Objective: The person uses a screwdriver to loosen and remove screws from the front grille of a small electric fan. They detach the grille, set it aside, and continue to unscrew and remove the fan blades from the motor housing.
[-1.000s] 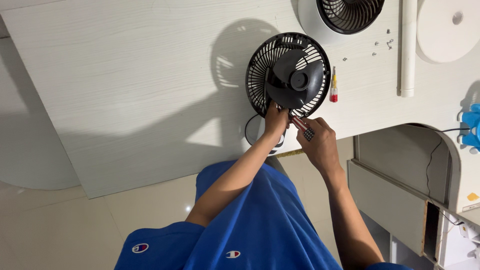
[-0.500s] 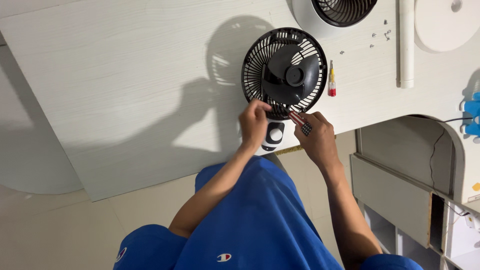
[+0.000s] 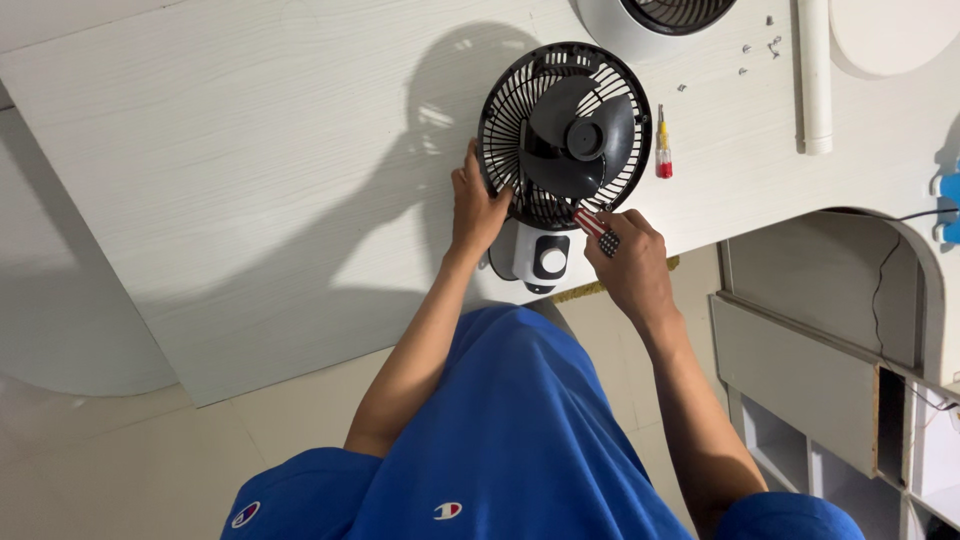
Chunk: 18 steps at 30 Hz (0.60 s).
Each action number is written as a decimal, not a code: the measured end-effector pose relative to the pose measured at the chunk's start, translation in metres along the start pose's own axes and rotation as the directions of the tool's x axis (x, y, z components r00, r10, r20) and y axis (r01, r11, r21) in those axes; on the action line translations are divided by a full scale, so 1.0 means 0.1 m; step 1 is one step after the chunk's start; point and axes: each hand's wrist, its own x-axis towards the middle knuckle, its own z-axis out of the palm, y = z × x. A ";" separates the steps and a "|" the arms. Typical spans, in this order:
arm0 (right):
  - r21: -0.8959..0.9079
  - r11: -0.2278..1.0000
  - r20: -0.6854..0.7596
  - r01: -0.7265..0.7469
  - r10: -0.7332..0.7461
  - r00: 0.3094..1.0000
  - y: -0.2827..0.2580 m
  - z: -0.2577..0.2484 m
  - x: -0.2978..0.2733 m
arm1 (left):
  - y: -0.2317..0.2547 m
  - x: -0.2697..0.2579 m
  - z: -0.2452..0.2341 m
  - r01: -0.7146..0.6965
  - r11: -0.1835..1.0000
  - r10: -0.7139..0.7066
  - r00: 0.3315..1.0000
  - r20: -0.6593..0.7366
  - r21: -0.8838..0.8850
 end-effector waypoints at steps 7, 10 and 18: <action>0.003 1.000 -0.020 -0.020 0.020 1.000 -0.03 0.01 0.03 | -0.15 0.01 0.15 -0.099 0.974 0.109 0.993 0.039 -0.205; -0.005 0.997 -0.023 -0.071 0.071 0.997 -0.03 0.02 0.05 | -0.12 0.01 0.15 -0.045 0.975 0.062 0.996 0.070 -0.217; 0.014 0.995 -0.107 -0.102 0.103 0.989 -0.01 0.10 -0.01 | -0.06 -0.05 0.19 -0.084 0.976 0.090 0.996 0.019 -0.203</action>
